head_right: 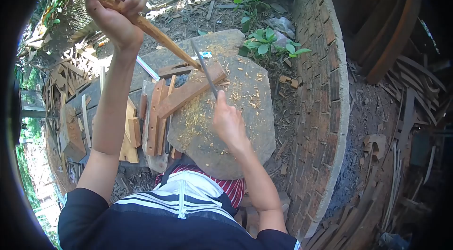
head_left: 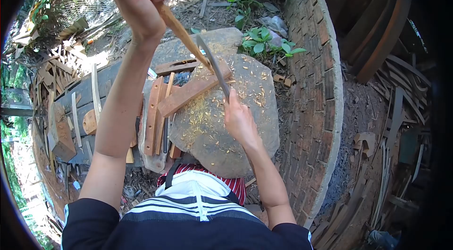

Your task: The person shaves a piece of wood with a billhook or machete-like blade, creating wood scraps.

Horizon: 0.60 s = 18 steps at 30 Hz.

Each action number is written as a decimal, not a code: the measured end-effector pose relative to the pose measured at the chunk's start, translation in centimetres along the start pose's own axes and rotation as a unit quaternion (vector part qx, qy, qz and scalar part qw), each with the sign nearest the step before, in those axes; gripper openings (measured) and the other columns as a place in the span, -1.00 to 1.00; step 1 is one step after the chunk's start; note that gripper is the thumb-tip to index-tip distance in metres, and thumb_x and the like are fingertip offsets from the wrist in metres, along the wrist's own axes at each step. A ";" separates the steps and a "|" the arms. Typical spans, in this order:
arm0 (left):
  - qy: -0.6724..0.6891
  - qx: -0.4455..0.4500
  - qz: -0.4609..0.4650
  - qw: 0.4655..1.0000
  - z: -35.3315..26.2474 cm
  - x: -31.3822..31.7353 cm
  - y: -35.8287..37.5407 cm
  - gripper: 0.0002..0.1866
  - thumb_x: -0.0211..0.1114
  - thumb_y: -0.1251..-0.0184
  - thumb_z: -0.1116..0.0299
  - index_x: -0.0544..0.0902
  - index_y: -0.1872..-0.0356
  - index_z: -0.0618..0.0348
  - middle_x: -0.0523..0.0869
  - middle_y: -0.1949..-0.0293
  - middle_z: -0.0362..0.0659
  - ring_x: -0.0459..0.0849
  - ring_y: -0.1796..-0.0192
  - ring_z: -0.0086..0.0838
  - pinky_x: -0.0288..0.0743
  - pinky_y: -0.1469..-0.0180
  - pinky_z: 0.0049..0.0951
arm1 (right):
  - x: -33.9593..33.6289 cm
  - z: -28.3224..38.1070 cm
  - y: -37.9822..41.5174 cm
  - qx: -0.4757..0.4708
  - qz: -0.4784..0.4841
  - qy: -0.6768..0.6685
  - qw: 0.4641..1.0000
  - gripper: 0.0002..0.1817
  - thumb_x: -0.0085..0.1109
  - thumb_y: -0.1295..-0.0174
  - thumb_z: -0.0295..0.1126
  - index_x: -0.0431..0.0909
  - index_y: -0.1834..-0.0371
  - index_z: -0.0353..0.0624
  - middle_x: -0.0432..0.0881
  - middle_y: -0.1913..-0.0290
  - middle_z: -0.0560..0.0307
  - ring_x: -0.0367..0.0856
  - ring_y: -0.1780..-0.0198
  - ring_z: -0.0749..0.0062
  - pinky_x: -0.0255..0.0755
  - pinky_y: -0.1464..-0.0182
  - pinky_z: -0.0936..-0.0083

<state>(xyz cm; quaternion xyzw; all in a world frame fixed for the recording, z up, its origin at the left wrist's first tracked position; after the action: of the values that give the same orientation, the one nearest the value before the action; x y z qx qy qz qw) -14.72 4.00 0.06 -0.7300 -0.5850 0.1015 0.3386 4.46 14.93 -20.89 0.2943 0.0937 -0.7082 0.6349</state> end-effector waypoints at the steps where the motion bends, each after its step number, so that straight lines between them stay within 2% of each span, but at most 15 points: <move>1: -0.012 0.002 -0.003 1.000 -0.1 -0.1 0.1 -0.36 -0.18 -0.31 -0.35 0.16 0.61 0.06 0.06 0.74 -0.37 0.01 0.65 -0.64 -0.09 0.58 -0.55 | 1.3 -2.7 -0.4 -0.019 -0.025 0.023 0.999 -0.58 -0.11 -0.31 -0.41 0.19 -0.20 -0.34 0.55 0.55 -0.33 0.56 0.43 -0.34 0.37 0.42 -0.06; 3: -0.008 -0.008 -0.011 1.000 -0.1 -0.5 -0.2 -0.36 -0.18 -0.31 -0.35 0.16 0.61 0.05 0.07 0.75 -0.36 -0.01 0.67 -0.64 -0.09 0.58 -0.55 | 1.4 -3.3 -1.1 -0.042 -0.048 0.047 0.997 -0.59 -0.11 -0.32 -0.41 0.19 -0.20 -0.33 0.55 0.54 -0.33 0.56 0.43 -0.34 0.37 0.42 -0.06; 6: -0.007 -0.004 -0.006 1.000 0.0 -0.3 0.0 -0.36 -0.18 -0.32 -0.35 0.16 0.61 0.05 0.05 0.74 -0.38 -0.02 0.67 -0.64 -0.10 0.58 -0.58 | -0.4 0.1 0.3 -0.018 -0.043 0.029 0.998 -0.58 -0.10 -0.32 -0.40 0.19 -0.20 -0.33 0.56 0.50 -0.37 0.56 0.38 -0.35 0.37 0.37 -0.08; 8: -0.003 -0.004 -0.008 1.000 0.0 -0.3 -0.1 -0.36 -0.17 -0.32 -0.35 0.16 0.61 0.06 0.04 0.75 -0.39 -0.02 0.68 -0.64 -0.10 0.58 -0.57 | -2.3 3.1 0.9 -0.057 -0.075 -0.011 0.996 -0.56 -0.07 -0.30 -0.41 0.19 -0.22 -0.34 0.55 0.49 -0.39 0.57 0.34 -0.34 0.38 0.31 -0.11; 11: 0.012 0.003 -0.012 1.000 0.1 -0.5 0.0 -0.35 -0.17 -0.31 -0.36 0.16 0.61 0.06 0.04 0.74 -0.39 0.00 0.68 -0.64 -0.12 0.59 -0.57 | -2.7 4.1 0.6 -0.038 -0.076 -0.036 0.996 -0.55 -0.06 -0.30 -0.42 0.19 -0.22 -0.35 0.56 0.51 -0.37 0.58 0.36 -0.32 0.40 0.30 -0.09; 14: -0.033 0.009 -0.029 0.999 0.1 -0.9 0.3 -0.34 -0.19 -0.31 -0.38 0.14 0.60 0.06 0.03 0.70 -0.36 0.07 0.66 -0.64 -0.10 0.61 -0.57 | 1.9 -1.6 -1.6 -0.065 -0.079 0.036 0.994 -0.55 -0.07 -0.30 -0.43 0.19 -0.23 -0.34 0.56 0.55 -0.33 0.59 0.42 -0.28 0.42 0.35 -0.06; 18: 0.020 0.012 -0.040 0.999 0.4 -1.1 -0.5 -0.37 -0.18 -0.36 -0.32 0.14 0.59 0.07 0.07 0.64 -0.33 0.11 0.66 -0.63 -0.06 0.62 -0.57 | 0.0 0.9 -0.7 -0.016 -0.042 0.025 0.999 -0.66 -0.06 -0.32 -0.44 0.23 -0.13 -0.30 0.56 0.49 -0.36 0.60 0.35 -0.27 0.36 0.36 -0.04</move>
<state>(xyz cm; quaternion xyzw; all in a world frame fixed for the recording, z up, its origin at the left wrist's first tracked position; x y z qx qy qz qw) -15.64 3.19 -0.23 -0.7037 -0.6056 0.0799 0.3629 3.57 14.59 -20.37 0.2972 0.1330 -0.7253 0.6066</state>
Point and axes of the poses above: each hand's wrist, its own y-axis away from the middle knuckle, its own x-axis out of the palm, z = x × y, the point moved 3 cm from there along -y, towards the middle knuckle
